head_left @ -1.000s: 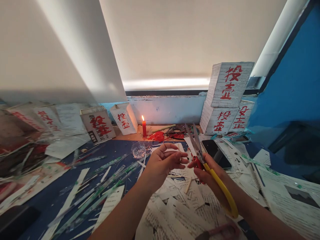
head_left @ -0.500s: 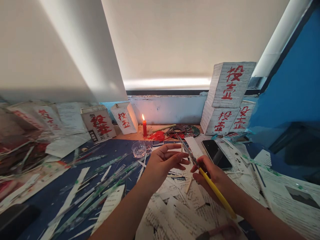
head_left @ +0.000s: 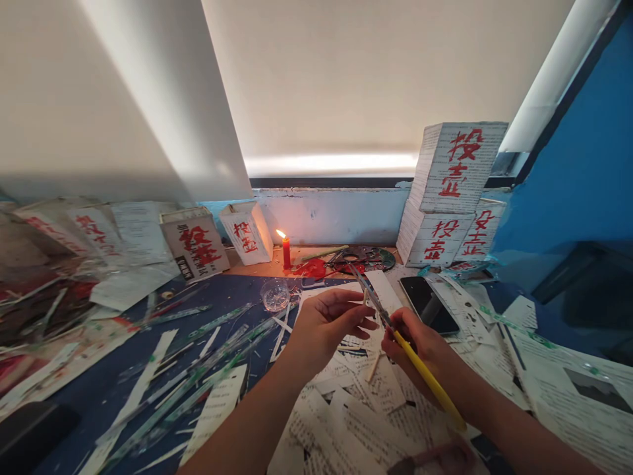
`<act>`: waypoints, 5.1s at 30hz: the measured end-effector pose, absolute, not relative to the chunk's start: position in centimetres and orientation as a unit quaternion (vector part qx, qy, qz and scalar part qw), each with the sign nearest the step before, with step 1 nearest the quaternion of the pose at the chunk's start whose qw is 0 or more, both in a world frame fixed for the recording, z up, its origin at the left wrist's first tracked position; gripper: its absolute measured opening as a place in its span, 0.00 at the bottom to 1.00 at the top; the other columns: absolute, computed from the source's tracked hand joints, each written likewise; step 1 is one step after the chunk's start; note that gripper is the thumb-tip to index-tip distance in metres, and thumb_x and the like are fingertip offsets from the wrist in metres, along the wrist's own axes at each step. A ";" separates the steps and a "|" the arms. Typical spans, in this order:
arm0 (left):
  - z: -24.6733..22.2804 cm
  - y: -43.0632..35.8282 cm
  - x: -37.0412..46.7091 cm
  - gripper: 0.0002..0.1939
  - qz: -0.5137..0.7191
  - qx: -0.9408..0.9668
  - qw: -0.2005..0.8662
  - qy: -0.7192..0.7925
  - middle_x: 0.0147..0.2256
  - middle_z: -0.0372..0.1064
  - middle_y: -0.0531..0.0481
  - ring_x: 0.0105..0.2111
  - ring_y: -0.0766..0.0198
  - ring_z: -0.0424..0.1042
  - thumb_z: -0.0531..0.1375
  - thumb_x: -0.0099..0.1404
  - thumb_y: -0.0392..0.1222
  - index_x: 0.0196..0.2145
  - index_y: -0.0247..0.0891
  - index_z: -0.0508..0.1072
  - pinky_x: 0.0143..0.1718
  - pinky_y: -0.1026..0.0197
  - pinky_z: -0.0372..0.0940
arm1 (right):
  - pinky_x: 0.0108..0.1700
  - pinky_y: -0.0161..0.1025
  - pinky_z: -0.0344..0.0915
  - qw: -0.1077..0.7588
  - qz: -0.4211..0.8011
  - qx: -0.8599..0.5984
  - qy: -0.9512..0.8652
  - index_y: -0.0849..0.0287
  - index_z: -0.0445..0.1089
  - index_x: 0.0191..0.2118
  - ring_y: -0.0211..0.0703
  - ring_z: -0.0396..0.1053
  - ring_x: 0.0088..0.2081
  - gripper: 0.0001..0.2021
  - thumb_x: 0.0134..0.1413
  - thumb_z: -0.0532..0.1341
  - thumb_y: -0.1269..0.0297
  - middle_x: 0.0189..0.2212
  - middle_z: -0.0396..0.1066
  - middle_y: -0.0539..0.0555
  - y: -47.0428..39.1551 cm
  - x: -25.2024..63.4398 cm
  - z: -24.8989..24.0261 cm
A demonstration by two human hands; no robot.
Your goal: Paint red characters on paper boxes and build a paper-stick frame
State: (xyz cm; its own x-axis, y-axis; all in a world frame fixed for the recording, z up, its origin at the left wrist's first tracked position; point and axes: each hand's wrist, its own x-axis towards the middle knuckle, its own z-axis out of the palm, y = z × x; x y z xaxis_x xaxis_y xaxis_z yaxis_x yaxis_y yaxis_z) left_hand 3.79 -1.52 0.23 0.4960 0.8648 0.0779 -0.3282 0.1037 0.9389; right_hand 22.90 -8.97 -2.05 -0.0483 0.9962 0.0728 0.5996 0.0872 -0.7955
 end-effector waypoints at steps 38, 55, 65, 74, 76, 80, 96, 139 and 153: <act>0.8 -1.8 3.8 0.12 0.444 0.520 0.672 0.285 0.30 0.80 0.46 0.26 0.63 0.79 0.71 0.58 0.42 0.37 0.32 0.78 0.30 0.62 0.76 | 0.28 0.36 0.55 0.272 0.189 -0.646 -0.688 0.55 0.58 0.36 0.39 0.63 0.24 0.03 0.61 0.54 0.64 0.25 0.68 0.48 -8.9 22.4 -1.8; 0.9 -2.2 3.9 0.10 0.438 0.541 0.660 0.283 0.29 0.79 0.47 0.24 0.67 0.76 0.68 0.60 0.41 0.37 0.32 0.78 0.29 0.65 0.73 | 0.30 0.37 0.57 0.278 0.186 -0.657 -0.676 0.55 0.60 0.37 0.41 0.66 0.26 0.01 0.62 0.53 0.68 0.28 0.70 0.51 -8.8 21.6 -2.5; 0.4 -2.5 4.3 0.10 0.411 0.542 0.674 0.288 0.27 0.78 0.46 0.22 0.66 0.75 0.68 0.61 0.43 0.33 0.31 0.77 0.27 0.63 0.73 | 0.34 0.38 0.62 0.306 0.280 -0.615 -0.671 0.55 0.57 0.39 0.42 0.66 0.33 0.12 0.66 0.54 0.52 0.33 0.68 0.51 -8.7 22.5 -2.5; 0.8 -2.8 4.4 0.08 0.398 0.563 0.654 0.310 0.26 0.77 0.48 0.22 0.67 0.74 0.67 0.61 0.41 0.33 0.32 0.74 0.27 0.64 0.71 | 0.36 0.39 0.62 0.309 0.279 -0.611 -0.673 0.55 0.58 0.40 0.42 0.66 0.34 0.09 0.66 0.55 0.56 0.34 0.69 0.51 -9.0 22.4 -2.4; 0.9 -3.0 4.4 0.08 0.403 0.562 0.655 0.304 0.27 0.77 0.48 0.22 0.67 0.74 0.66 0.61 0.41 0.33 0.33 0.74 0.27 0.64 0.71 | 0.33 0.37 0.61 0.308 0.258 -0.614 -0.679 0.55 0.58 0.39 0.41 0.65 0.32 0.06 0.65 0.55 0.60 0.33 0.70 0.51 -8.9 22.3 -2.5; 0.7 -3.4 4.7 0.08 0.393 0.557 0.673 0.287 0.26 0.76 0.49 0.22 0.68 0.74 0.67 0.61 0.41 0.33 0.33 0.75 0.27 0.63 0.71 | 0.25 0.34 0.54 0.343 0.181 -0.638 -0.665 0.54 0.55 0.32 0.37 0.58 0.22 0.08 0.61 0.55 0.65 0.22 0.63 0.46 -8.1 22.1 -2.5; 1.5 -1.7 2.9 0.10 0.494 0.520 0.650 0.250 0.36 0.80 0.43 0.33 0.57 0.80 0.66 0.64 0.43 0.38 0.35 0.72 0.34 0.57 0.75 | 0.24 0.36 0.48 0.136 0.153 -0.664 -0.719 0.55 0.61 0.29 0.38 0.59 0.21 0.14 0.60 0.59 0.52 0.22 0.69 0.50 -8.7 24.8 -1.1; -3.8 -5.8 12.5 0.34 0.061 0.929 0.124 0.343 0.64 0.58 0.27 0.67 0.38 0.52 0.46 0.72 0.56 0.63 0.27 0.64 0.65 0.34 0.45 | 0.42 0.37 0.65 0.137 0.133 -0.658 -0.729 0.59 0.81 0.45 0.47 0.77 0.40 0.16 0.60 0.56 0.68 0.41 0.82 0.58 -3.2 30.7 -1.0; -4.8 -4.7 12.1 0.39 0.099 0.937 0.126 0.310 0.68 0.53 0.34 0.69 0.41 0.47 0.37 0.73 0.63 0.66 0.31 0.59 0.68 0.34 0.39 | 0.40 0.37 0.61 0.066 0.064 -0.665 -0.741 0.60 0.80 0.44 0.49 0.74 0.39 0.16 0.60 0.54 0.71 0.38 0.80 0.62 -3.4 31.4 -1.7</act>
State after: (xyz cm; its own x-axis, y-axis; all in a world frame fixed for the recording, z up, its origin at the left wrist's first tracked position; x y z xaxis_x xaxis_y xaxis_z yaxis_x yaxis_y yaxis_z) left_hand 12.08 -4.75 -4.80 0.7885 0.6054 0.1083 0.5554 -0.7766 0.2974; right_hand 31.36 -3.37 -1.70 -0.1058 0.9943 0.0135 0.9774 0.1065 -0.1828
